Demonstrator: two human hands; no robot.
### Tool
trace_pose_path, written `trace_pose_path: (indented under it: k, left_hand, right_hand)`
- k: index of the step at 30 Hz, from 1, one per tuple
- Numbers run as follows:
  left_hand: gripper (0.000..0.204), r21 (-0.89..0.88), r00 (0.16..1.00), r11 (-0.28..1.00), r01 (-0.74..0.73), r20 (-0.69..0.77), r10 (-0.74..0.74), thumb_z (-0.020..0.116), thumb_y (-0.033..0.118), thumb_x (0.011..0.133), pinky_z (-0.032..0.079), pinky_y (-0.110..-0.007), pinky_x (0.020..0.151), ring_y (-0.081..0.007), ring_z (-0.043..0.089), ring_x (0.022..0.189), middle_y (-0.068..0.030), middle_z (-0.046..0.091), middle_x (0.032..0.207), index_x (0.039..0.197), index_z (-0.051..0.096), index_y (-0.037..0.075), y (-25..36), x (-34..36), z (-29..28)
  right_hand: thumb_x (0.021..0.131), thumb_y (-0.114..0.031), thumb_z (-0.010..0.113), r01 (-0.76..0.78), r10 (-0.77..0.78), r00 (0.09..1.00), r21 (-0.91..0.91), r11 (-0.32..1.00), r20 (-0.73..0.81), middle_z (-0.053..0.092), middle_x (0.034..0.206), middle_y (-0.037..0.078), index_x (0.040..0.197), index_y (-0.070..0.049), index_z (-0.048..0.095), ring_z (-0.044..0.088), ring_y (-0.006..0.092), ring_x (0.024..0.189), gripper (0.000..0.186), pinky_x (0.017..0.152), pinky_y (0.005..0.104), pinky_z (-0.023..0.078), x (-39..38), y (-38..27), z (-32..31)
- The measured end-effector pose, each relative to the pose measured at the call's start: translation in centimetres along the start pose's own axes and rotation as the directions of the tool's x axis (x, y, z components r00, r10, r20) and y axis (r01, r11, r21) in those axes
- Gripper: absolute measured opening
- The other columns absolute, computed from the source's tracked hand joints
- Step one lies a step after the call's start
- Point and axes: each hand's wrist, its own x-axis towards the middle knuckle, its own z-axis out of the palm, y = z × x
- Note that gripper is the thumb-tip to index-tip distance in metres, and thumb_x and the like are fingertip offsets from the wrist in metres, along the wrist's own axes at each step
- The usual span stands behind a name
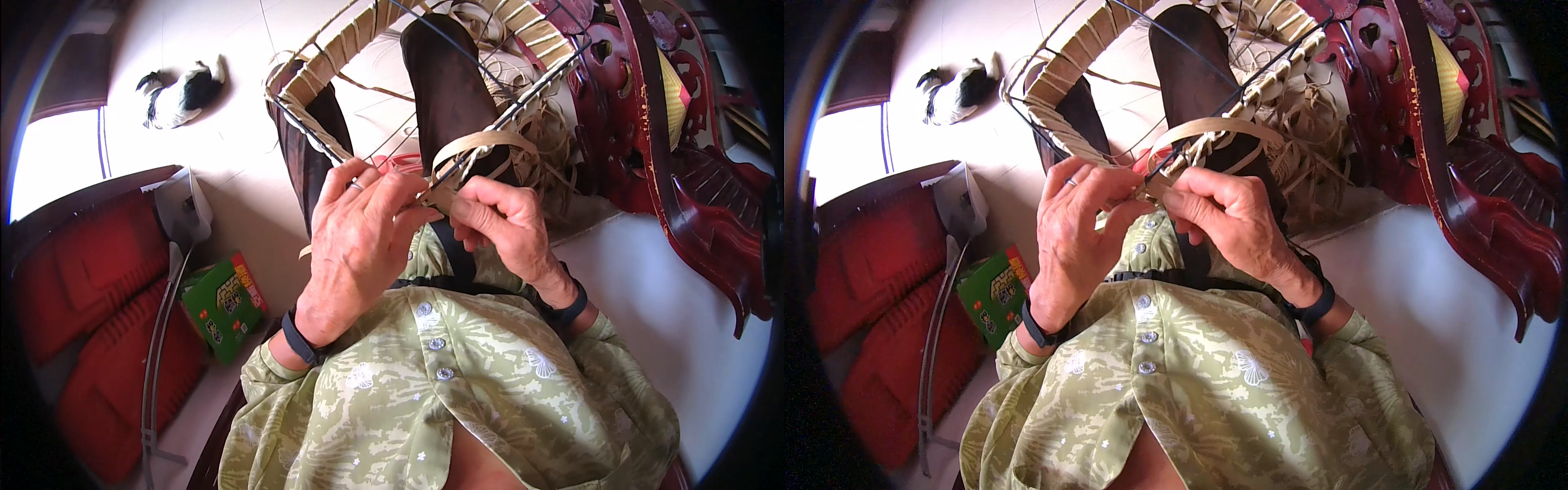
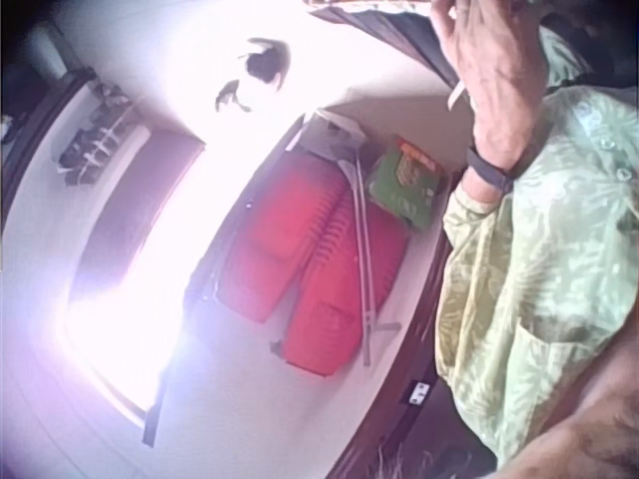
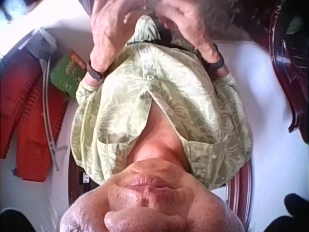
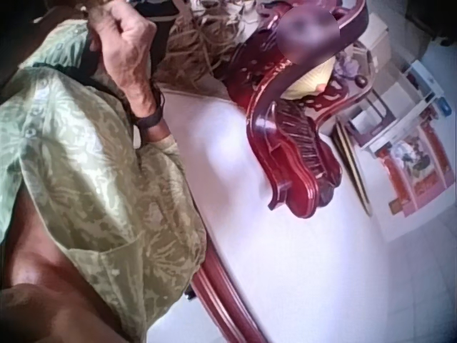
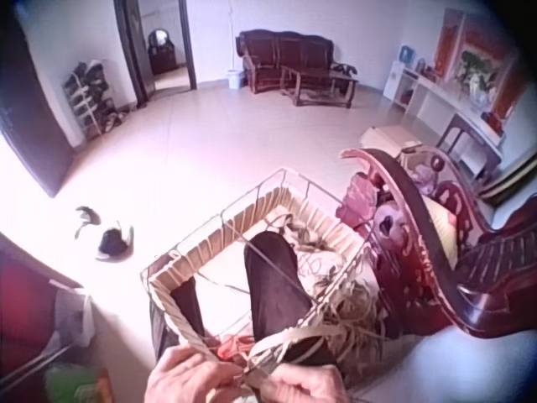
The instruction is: The person weaves thin strips through a wire basket frame, pulling the strips tight and securing them around the top edge.
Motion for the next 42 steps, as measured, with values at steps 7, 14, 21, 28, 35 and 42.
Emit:
trace_pose_path:
  k: [7, 14, 21, 28, 35, 42]
  left_hand:
    - [0.031, -0.005, 0.998, 0.999, 0.046, 0.047, -0.046, 0.081, 0.015, 0.078, 0.045, -0.041, 0.098, -0.0256, 0.068, 0.097, -0.0073, 0.073, 0.096, 0.101, 0.064, 0.008, -0.2, -0.3, -0.2]
    - [0.029, -0.013, 1.0, 1.0, 0.025, 0.009, -0.025, 0.08, 0.015, 0.079, 0.045, -0.041, 0.097, -0.0244, 0.068, 0.094, -0.0068, 0.072, 0.095, 0.101, 0.064, 0.009, 0.1, -0.1, -0.1]
    - [0.03, 0.118, 0.999, 0.993, 0.01, -0.035, -0.006, 0.08, 0.014, 0.077, 0.045, -0.04, 0.096, -0.0239, 0.067, 0.087, -0.0064, 0.071, 0.092, 0.102, 0.063, 0.008, 0.6, 0.3, 0.5]
    - [0.033, 0.068, 0.999, 0.997, 0.024, -0.028, -0.022, 0.079, 0.013, 0.076, 0.047, -0.042, 0.097, -0.0258, 0.066, 0.087, -0.0074, 0.07, 0.092, 0.103, 0.062, 0.006, 0.3, -0.1, 0.5]
    - [0.017, 0.18, 0.992, 0.978, -0.101, -0.059, 0.113, 0.07, 0.008, 0.082, 0.048, -0.041, 0.093, -0.0253, 0.065, 0.079, -0.0075, 0.062, 0.081, 0.09, 0.056, 0.006, 0.9, 1.1, 1.4]
    - [0.011, 0.218, 0.99, 0.969, -0.12, -0.048, 0.133, 0.067, 0.009, 0.087, 0.05, -0.036, 0.082, -0.0223, 0.065, 0.076, -0.0058, 0.063, 0.083, 0.09, 0.056, 0.008, 1.2, 1.0, 1.9]
  right_hand:
    - [0.103, -0.026, 0.061, -0.083, 0.084, 0.996, 0.135, 0.987, 0.0, 0.06, 0.07, -0.002, 0.085, -0.004, 0.065, 0.052, 0.0031, 0.059, 0.029, 0.051, 0.0201, 0.042, -0.6, -1.4, 0.4]
    - [0.104, -0.028, 0.058, -0.176, 0.177, 0.983, 0.504, 0.846, 0.047, 0.061, 0.068, 0.001, 0.087, -0.004, 0.065, 0.051, 0.0054, 0.05, 0.03, 0.045, 0.0195, 0.035, 0.3, -2.1, 0.8]
    - [0.104, -0.027, 0.058, -0.233, 0.203, 0.972, 0.451, 0.861, 0.115, 0.06, 0.066, 0.001, 0.095, 0.0, 0.068, 0.049, 0.0057, 0.048, 0.03, 0.044, 0.0199, 0.036, 0.6, -3.5, 0.0]
    - [0.103, -0.023, 0.06, -0.132, 0.113, 0.99, 0.313, 0.941, 0.079, 0.058, 0.066, -0.002, 0.094, -0.001, 0.068, 0.047, 0.003, 0.051, 0.025, 0.045, 0.0184, 0.036, 0.0, -3.4, 0.4]
    - [0.101, -0.021, 0.065, -0.088, 0.077, 0.994, 0.153, 0.984, 0.071, 0.057, 0.067, -0.003, 0.09, -0.003, 0.068, 0.047, 0.0018, 0.056, 0.021, 0.049, 0.0194, 0.037, -0.2, -4.5, 0.4]
    - [0.078, -0.019, 0.085, 0.57, -0.62, 0.775, -0.557, 0.605, 0.12, 0.056, 0.074, 0.002, 0.074, -0.001, 0.064, 0.056, 0.02, 0.075, 0.028, 0.074, 0.0329, 0.042, 0.2, -4.7, -2.5]
